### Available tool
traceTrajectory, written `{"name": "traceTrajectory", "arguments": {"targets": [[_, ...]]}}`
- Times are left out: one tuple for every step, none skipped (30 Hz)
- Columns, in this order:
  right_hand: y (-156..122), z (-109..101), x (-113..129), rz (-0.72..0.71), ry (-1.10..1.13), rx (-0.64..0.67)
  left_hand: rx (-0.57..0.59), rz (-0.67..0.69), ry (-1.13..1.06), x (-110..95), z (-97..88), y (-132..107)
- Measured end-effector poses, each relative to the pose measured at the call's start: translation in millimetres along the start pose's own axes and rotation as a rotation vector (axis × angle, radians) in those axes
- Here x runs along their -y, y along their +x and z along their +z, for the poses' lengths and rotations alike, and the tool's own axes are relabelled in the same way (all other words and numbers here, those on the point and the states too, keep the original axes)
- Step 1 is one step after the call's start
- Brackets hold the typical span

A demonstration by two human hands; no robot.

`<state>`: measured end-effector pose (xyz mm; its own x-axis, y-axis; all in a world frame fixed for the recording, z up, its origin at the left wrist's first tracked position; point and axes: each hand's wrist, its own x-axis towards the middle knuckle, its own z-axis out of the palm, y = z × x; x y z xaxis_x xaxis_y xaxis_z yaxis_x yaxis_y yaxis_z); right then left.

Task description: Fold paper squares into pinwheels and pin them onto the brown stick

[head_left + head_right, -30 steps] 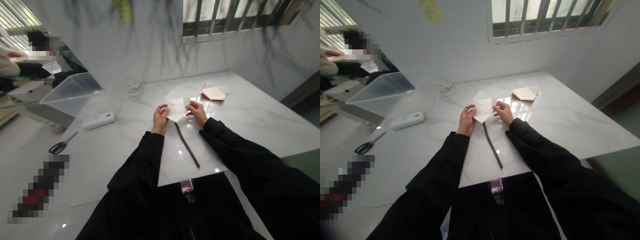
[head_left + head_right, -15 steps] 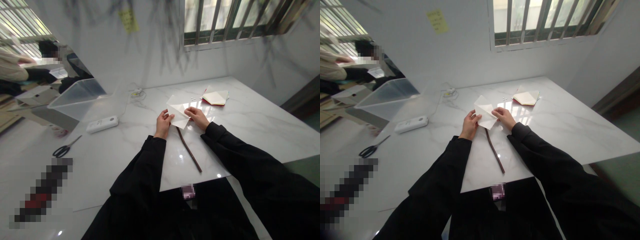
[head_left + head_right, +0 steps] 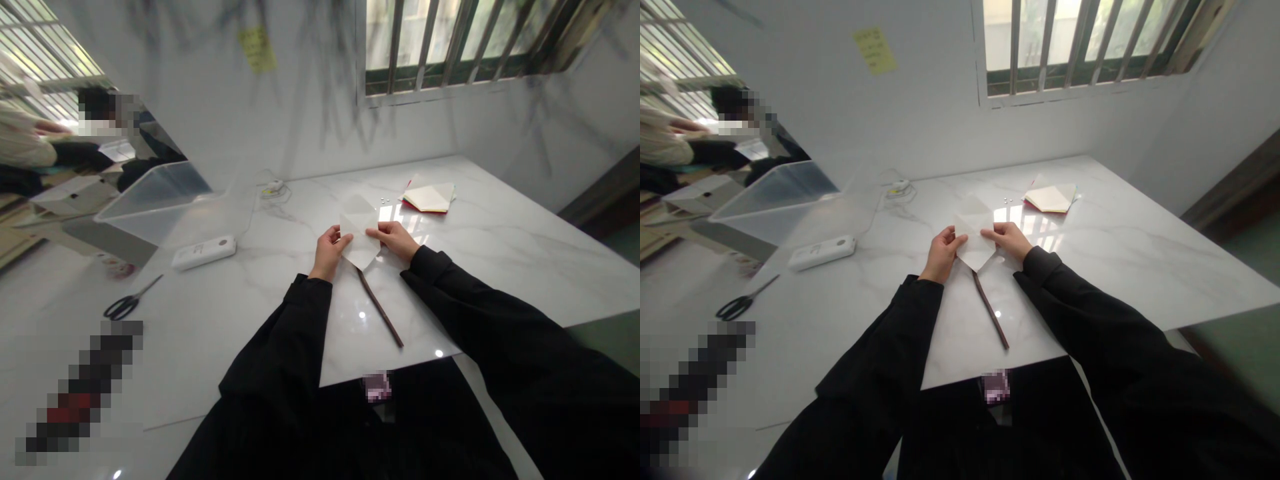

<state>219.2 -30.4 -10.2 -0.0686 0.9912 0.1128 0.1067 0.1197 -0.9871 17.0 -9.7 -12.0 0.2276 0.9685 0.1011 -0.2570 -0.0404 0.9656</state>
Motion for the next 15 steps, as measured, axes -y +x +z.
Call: {"name": "traceTrajectory", "arguments": {"targets": [[0.1,-0.2,-0.4,0.000,0.000,-0.002,0.015,0.001,0.011,0.2,0.1,-0.4],[0.1,-0.3,-0.7,-0.001,0.003,-0.001,0.030,0.001,0.019,0.2,0.2,-0.8],[0.0,-0.2,-0.9,0.000,0.012,0.002,0.043,-0.003,0.024,0.0,0.2,-1.2],[-0.3,0.0,-1.0,0.001,0.031,0.005,0.049,-0.007,0.027,-0.2,0.2,-1.6],[-0.7,0.3,-0.8,0.003,0.055,0.009,0.051,-0.011,0.027,-0.6,0.2,-1.9],[-1.2,0.6,-0.4,0.006,0.081,0.013,0.051,-0.015,0.028,-1.0,0.2,-2.2],[-1.7,1.0,0.1,0.009,0.104,0.016,0.051,-0.020,0.028,-1.4,0.3,-2.5],[-2.3,1.4,0.8,0.013,0.119,0.016,0.051,-0.024,0.028,-1.8,0.3,-2.8],[-2.7,1.8,1.6,0.016,0.127,0.014,0.052,-0.028,0.027,-2.3,0.4,-3.1],[-3.1,2.2,2.5,0.019,0.129,0.012,0.054,-0.033,0.024,-2.6,0.5,-3.4],[-3.4,2.4,3.3,0.021,0.130,0.010,0.056,-0.037,0.021,-2.9,0.6,-3.6],[-3.6,2.6,4.0,0.023,0.132,0.010,0.057,-0.040,0.018,-3.1,0.6,-3.8],[-3.7,2.8,4.6,0.024,0.135,0.012,0.058,-0.043,0.017,-3.2,0.6,-3.8],[-3.6,2.8,4.9,0.026,0.140,0.014,0.058,-0.044,0.018,-3.1,0.5,-3.8],[-3.5,2.7,4.9,0.029,0.143,0.016,0.057,-0.044,0.020,-3.0,0.4,-3.7]]}}
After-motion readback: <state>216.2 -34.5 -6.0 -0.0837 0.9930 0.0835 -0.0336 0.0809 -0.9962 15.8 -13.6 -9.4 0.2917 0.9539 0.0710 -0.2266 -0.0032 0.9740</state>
